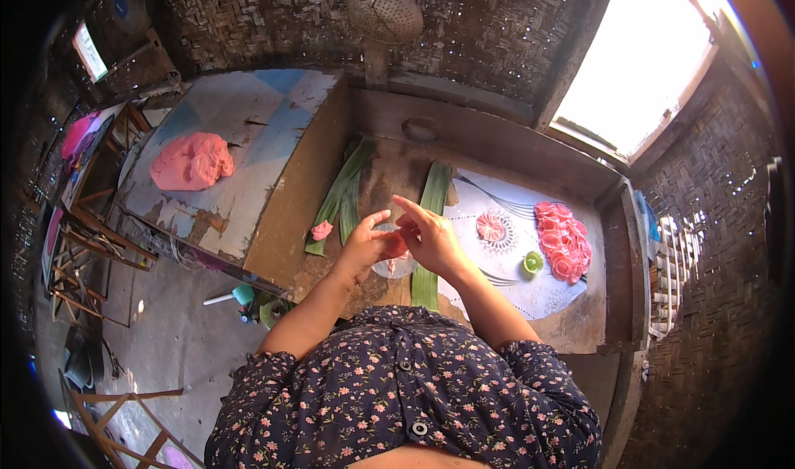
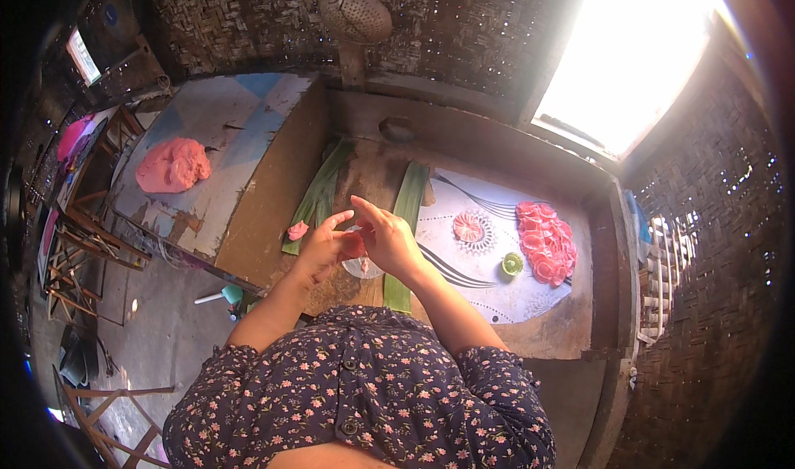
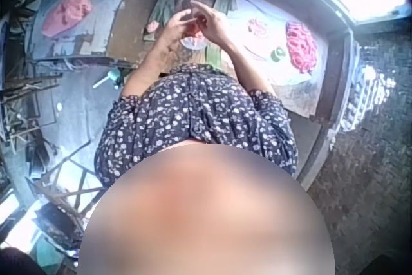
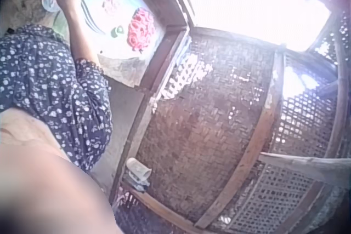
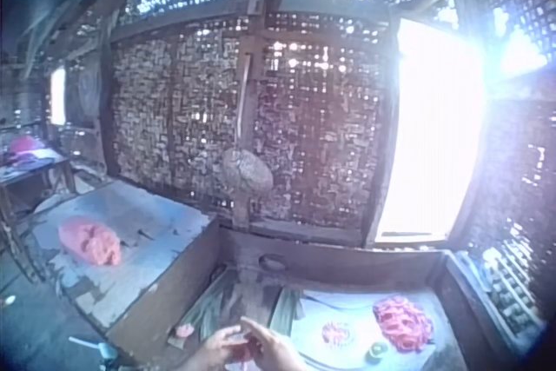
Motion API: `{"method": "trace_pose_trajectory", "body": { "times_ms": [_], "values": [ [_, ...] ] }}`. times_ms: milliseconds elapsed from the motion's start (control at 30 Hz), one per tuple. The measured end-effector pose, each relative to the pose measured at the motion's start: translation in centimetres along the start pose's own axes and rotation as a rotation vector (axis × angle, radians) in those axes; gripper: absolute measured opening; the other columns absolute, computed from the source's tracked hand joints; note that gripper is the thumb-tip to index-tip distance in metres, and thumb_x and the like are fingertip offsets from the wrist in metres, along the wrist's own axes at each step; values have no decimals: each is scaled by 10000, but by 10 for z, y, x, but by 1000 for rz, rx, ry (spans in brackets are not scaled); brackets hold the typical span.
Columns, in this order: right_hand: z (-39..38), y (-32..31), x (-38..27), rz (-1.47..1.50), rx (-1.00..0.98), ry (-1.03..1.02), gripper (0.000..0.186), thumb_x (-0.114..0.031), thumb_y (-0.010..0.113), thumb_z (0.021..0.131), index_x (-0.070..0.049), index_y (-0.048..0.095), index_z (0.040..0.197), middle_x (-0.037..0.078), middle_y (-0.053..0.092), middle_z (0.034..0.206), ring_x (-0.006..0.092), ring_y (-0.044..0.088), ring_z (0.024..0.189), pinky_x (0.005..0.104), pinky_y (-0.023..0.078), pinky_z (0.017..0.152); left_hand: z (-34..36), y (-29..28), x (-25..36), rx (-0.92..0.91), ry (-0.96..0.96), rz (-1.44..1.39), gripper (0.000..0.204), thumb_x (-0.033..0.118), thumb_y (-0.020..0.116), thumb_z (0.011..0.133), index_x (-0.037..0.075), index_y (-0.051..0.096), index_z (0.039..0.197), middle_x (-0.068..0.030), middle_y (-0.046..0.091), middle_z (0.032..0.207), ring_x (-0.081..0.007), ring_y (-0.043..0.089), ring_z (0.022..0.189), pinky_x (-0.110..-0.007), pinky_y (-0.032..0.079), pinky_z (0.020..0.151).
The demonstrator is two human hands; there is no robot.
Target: The person repeatedly takes small pieces of pink dough, rolls them between the palms, and shapes them into flower-like forms. The finished pieces are placed on a patterned mat on the table. Green leaves and a plastic lid are also handled during the process.
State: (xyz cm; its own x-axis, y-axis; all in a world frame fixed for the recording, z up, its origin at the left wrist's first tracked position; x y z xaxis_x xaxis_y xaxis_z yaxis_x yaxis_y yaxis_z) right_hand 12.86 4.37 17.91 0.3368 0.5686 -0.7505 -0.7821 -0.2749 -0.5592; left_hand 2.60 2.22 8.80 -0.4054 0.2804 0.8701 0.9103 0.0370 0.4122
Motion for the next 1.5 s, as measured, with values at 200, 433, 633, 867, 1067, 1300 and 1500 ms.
{"method": "trace_pose_trajectory", "body": {
  "times_ms": [200,433,633,867,1067,1300,1500],
  "values": [
    [-1,-9,-1,163,52,29,467,2,568,795,-76,476,1246,153,610,996,252,629,891,338,524,734,1,0,4,1,48,-20,677,49,610,826,5,211,1370,-169,604,993,-212,644,758,-341,561,690],
    [-4,-12,34,439,112,231,376,-31,571,823,-66,531,1196,122,614,1023,197,609,934,300,500,780,0,11,8,-311,-42,-410,723,119,660,795,67,227,1373,-170,459,1242,-265,529,1085,-368,490,902],
    [-15,-13,25,405,213,181,413,-24,612,793,-34,522,1196,65,633,974,150,579,927,285,467,807,2,6,5,-310,-81,-569,593,-24,563,805,72,285,1320,-165,489,1217,-258,563,1042,-377,465,927],
    [-35,-18,-57,-297,445,-396,476,6,576,721,-54,545,1192,44,658,834,240,588,909,399,402,872,10,-3,-1,-257,-21,-502,492,0,470,856,67,295,1311,-119,564,1036,-199,580,966,-373,479,869],
    [-28,-18,-30,-53,394,-221,543,18,569,715,-53,489,1248,57,663,883,238,588,918,382,410,872,7,1,0,-190,-63,-500,520,2,484,852,63,278,1326,-106,570,1015,-193,599,918,-360,487,855],
    [-22,-5,5,175,291,12,611,-41,627,744,-66,405,1313,107,642,976,232,589,935,345,461,811,6,-13,9,24,137,87,599,-16,554,820,17,271,1346,-139,599,1031,-192,623,876,-313,516,790],
    [-18,9,30,265,175,187,552,10,605,753,-48,427,1272,133,648,904,220,664,793,301,532,689,7,-10,9,8,232,287,664,-16,609,793,-15,260,1358,-175,632,1012,-198,638,864,-285,506,784]
  ]
}}
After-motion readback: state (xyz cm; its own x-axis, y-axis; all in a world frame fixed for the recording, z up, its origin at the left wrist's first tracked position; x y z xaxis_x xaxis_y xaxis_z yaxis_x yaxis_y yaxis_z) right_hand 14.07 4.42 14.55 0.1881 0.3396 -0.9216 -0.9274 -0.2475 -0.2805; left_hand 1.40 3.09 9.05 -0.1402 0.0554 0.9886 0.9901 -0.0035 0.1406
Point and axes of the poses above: each hand's wrist, its own z-axis towards the middle knuckle, its own y-axis out of the palm, x = y × z, the point moved 9 cm from there along z, towards the middle knuckle
